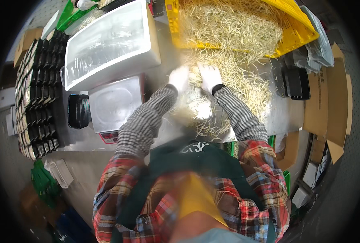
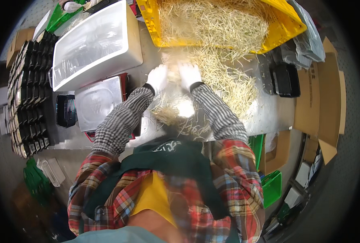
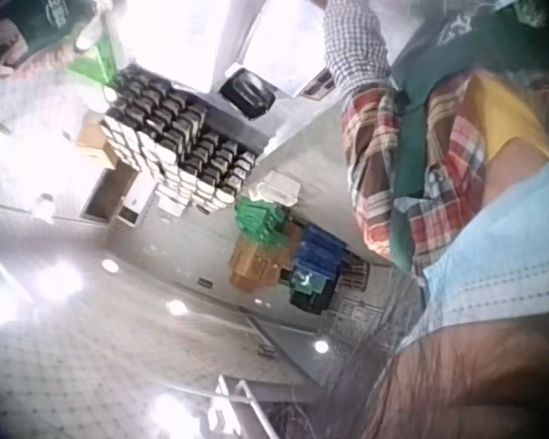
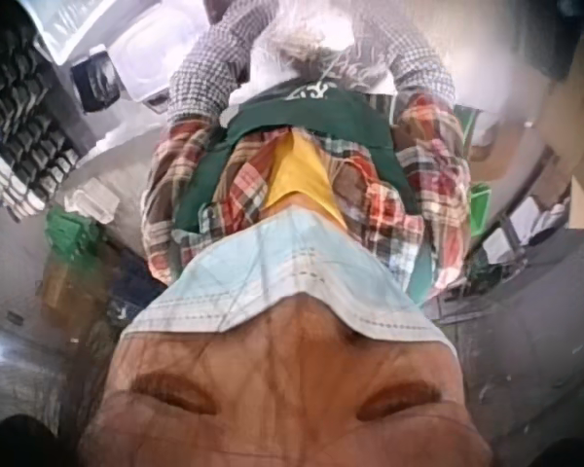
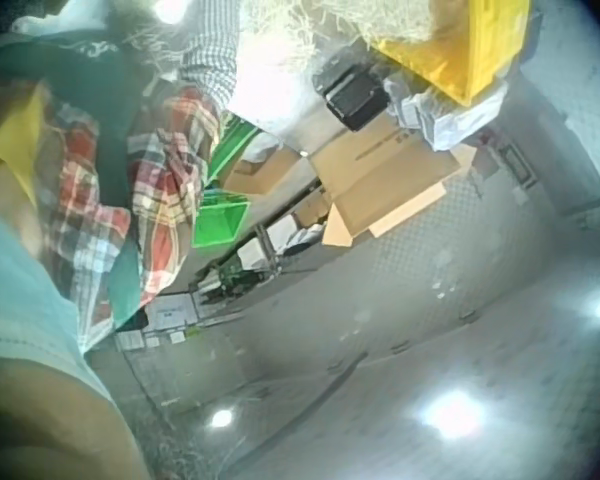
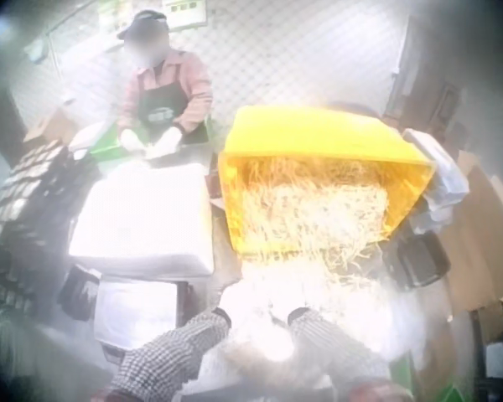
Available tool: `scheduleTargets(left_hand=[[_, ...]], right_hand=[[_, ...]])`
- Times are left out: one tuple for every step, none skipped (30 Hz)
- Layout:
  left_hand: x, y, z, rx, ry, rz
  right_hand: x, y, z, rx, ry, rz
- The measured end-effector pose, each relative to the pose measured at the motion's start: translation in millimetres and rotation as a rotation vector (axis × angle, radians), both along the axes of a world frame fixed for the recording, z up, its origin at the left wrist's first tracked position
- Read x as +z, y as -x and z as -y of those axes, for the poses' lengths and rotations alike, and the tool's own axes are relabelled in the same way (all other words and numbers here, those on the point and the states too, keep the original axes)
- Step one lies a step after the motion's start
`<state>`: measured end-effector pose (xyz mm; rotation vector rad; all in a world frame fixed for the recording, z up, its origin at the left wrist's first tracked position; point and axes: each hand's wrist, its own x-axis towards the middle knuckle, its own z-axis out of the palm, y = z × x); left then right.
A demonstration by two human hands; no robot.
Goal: The person repeatedly scoops bean sprouts from a yellow crate, places them into black trays on a digital scale, adjusts the amount, and moves filled trays aside. The process is repeated continuously throughout the clip.
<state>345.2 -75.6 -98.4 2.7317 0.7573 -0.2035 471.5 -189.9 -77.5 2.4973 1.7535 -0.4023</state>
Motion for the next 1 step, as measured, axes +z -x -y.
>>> scheduleTargets(left_hand=[[41.4, 3.7, 9.7, 0.004, 0.075, -0.041]], right_hand=[[10.7, -0.2, 7.2, -0.03, 0.0, -0.079]])
